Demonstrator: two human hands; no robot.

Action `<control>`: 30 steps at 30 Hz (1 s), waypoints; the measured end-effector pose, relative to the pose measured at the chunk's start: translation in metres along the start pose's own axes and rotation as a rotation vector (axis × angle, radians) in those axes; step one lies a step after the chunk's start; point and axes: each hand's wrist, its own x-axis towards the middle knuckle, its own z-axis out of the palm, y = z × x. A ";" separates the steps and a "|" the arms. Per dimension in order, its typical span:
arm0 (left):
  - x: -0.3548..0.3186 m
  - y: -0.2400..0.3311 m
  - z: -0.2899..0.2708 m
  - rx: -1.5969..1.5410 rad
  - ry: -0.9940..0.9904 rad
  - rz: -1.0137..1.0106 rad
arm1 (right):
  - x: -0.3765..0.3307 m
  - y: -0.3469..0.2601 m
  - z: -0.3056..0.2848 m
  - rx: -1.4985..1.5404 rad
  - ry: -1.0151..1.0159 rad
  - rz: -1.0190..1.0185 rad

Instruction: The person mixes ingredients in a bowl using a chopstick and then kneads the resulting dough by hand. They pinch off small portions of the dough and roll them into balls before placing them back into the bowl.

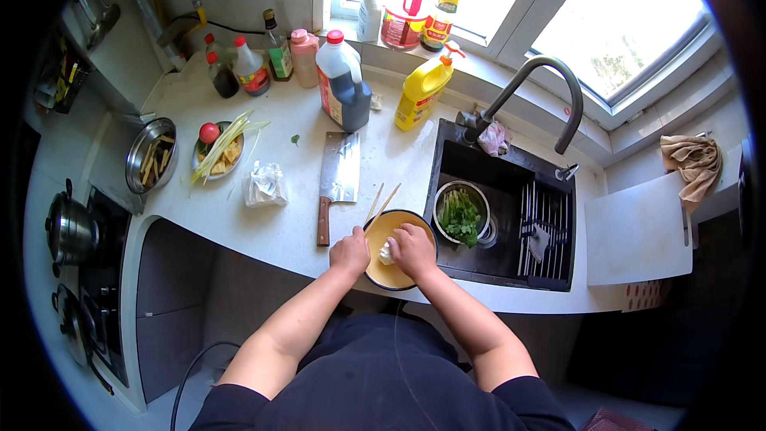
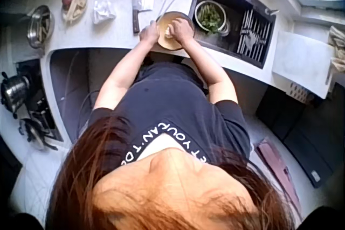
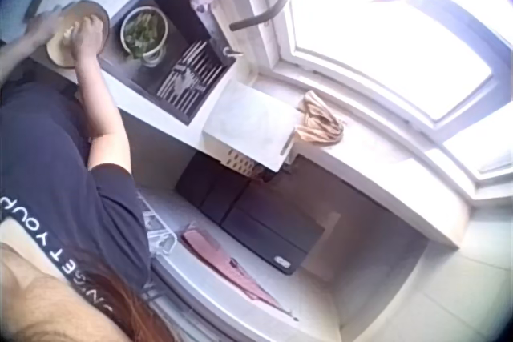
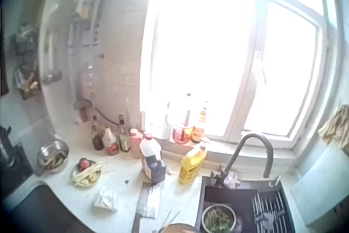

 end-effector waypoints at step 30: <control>-0.004 -0.003 -0.002 -0.020 -0.008 -0.033 | -0.002 -0.001 -0.030 0.128 -0.475 0.387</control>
